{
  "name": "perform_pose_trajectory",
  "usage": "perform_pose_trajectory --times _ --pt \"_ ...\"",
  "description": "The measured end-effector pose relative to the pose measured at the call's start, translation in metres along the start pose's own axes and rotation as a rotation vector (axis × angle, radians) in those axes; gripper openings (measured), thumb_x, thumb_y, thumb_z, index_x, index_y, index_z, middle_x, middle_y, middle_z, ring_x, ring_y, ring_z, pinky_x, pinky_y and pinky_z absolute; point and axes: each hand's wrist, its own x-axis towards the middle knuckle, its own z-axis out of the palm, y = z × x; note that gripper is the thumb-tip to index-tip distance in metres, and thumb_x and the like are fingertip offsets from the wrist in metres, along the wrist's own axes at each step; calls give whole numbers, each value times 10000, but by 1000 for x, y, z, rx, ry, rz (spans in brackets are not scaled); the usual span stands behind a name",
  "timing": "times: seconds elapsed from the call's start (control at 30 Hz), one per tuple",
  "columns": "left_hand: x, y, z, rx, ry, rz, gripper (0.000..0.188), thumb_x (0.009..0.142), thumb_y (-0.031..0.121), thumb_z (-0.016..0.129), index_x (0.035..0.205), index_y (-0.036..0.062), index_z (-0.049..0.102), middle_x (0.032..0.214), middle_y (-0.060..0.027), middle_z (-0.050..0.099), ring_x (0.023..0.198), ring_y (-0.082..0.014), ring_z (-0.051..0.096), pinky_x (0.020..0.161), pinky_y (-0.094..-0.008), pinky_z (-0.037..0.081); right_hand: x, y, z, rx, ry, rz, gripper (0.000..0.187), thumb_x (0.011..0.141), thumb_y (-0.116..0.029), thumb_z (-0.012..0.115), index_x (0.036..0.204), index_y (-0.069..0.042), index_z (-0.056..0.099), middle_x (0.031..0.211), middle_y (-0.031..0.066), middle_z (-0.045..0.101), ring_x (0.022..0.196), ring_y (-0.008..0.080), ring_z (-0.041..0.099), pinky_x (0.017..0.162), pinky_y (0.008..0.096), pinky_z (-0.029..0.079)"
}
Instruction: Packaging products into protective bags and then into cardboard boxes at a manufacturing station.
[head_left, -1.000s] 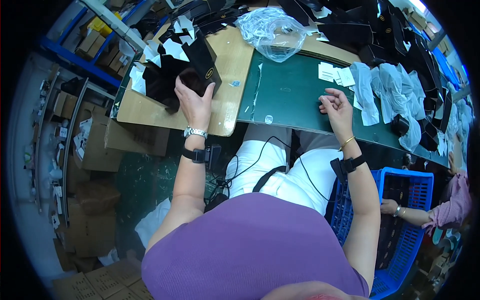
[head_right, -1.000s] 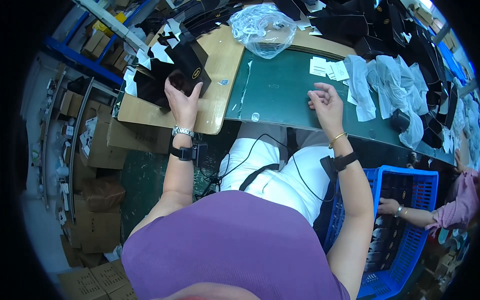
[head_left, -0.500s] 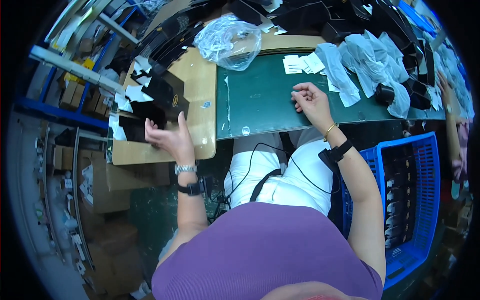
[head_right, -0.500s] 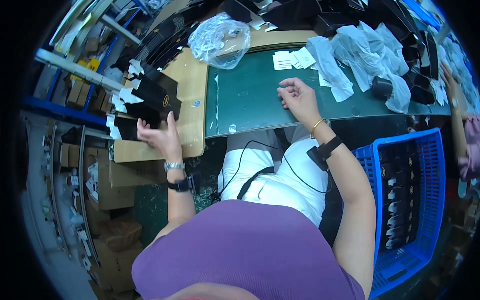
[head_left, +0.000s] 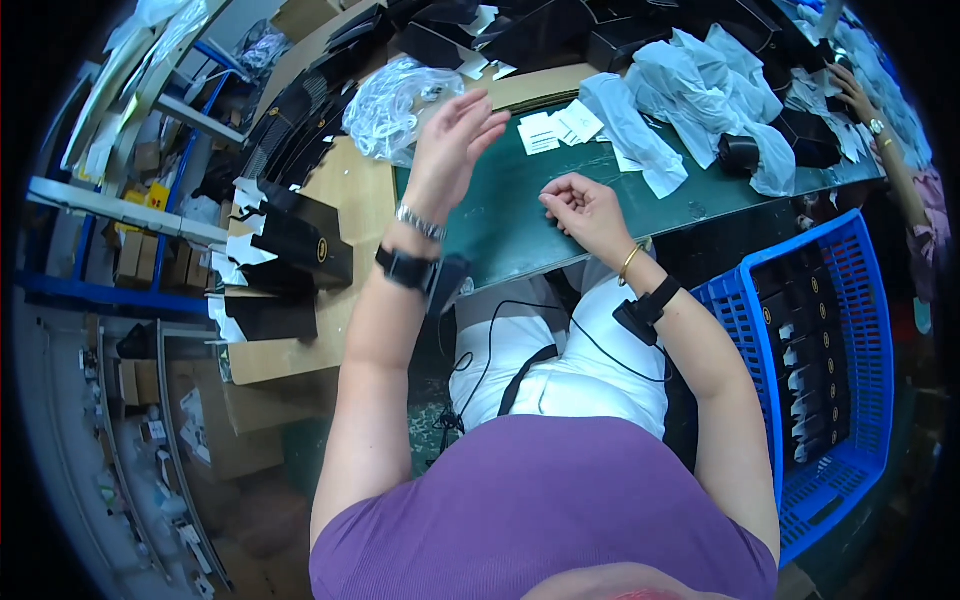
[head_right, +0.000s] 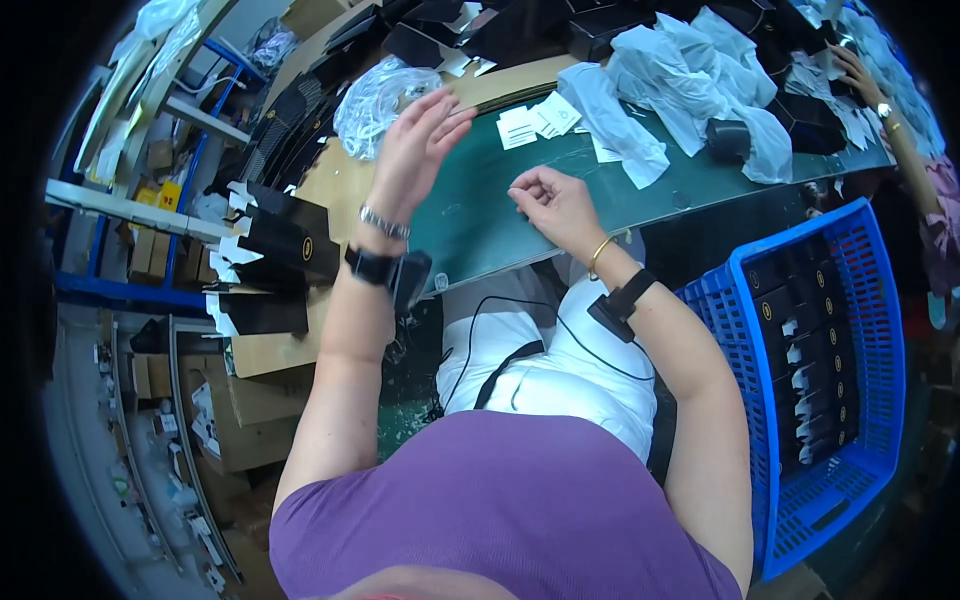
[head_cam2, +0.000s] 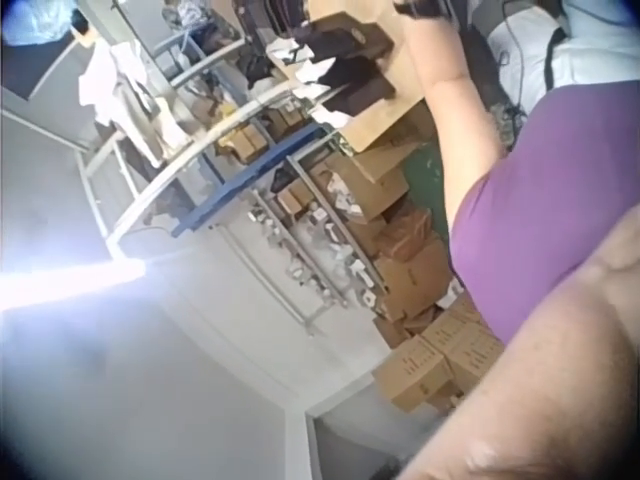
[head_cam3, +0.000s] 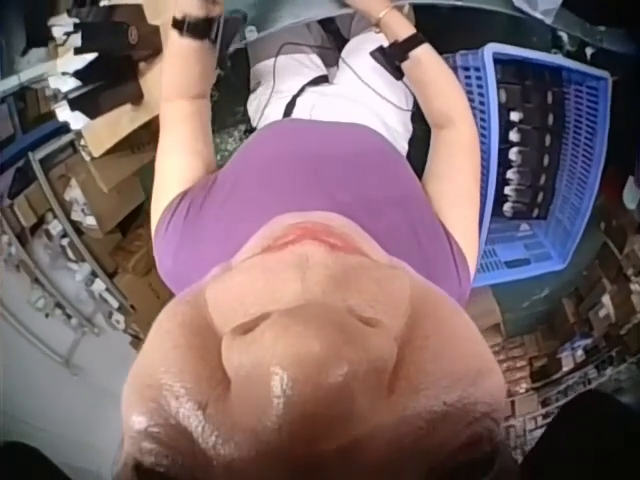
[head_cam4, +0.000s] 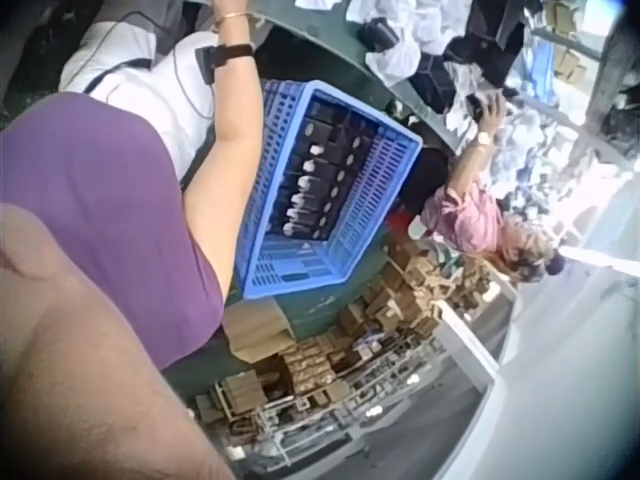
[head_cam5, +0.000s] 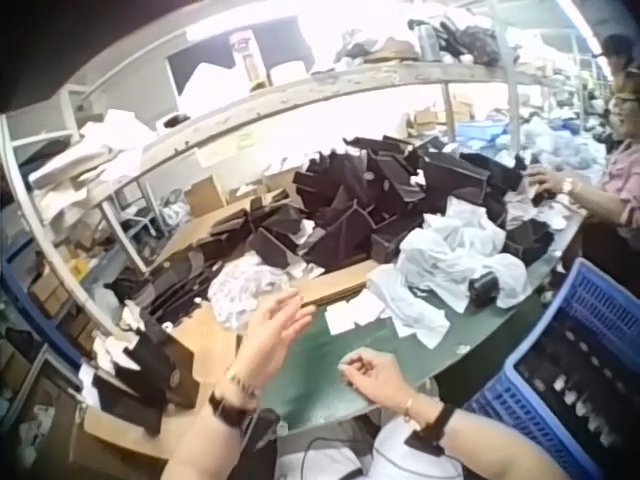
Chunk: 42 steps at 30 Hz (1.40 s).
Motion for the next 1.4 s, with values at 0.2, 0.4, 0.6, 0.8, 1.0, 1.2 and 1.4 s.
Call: perform_pose_trajectory --times 0.2,0.4,0.6,0.8,1.0,1.2,1.4 --pt "106 -37 10 -438 -42 -195 496 1010 143 732 1411 -61 524 1476 -222 483 1273 -367 621 1056 -390 567 4 4 -3 -6 31 -53 97 952 -111 760 989 -23 739 752 14 711 634 52 626 604 227 517" --pt "166 -62 25 -547 131 -243 520 994 134 753 1390 -73 487 1621 -248 213 1307 -414 583 1077 -428 560 13 2 -16 -115 -14 -97 83 956 -89 755 990 -17 729 740 9 693 642 43 614 608 221 499" --pt "179 -74 28 -714 160 -236 421 1008 110 728 1309 -108 530 1540 -254 345 1317 -412 575 1116 -444 541 11 0 -19 -139 -17 -95 92 958 -81 754 994 -4 722 723 1 678 650 33 600 612 218 494" --pt "155 -61 18 -820 40 -143 251 1021 73 696 1179 -106 617 1250 -188 598 1325 -405 572 1170 -464 504 8 -2 -15 -134 1 -115 93 954 -84 757 985 -3 723 720 -1 676 640 35 579 608 218 486" --pt "41 -14 16 -563 71 65 177 1027 99 703 1129 -33 644 1088 -112 665 1244 -318 636 1103 -403 546 -2 4 -2 -93 -20 -101 92 958 -85 755 997 -5 728 724 -6 678 648 34 589 617 217 491" --pt "-69 -7 -101 -554 -113 218 299 1036 143 695 1289 22 591 1182 -114 684 1232 -262 650 1076 -381 522 -14 11 11 -24 3 -112 115 982 -107 743 1035 -6 727 788 2 701 654 36 606 609 202 485" --pt "-177 12 -52 -343 145 272 429 995 133 677 1381 8 539 1291 -138 677 1247 -253 643 1113 -391 490 -26 3 13 -7 0 -1 161 1018 -185 725 1046 -27 739 815 5 709 648 29 592 584 188 463"
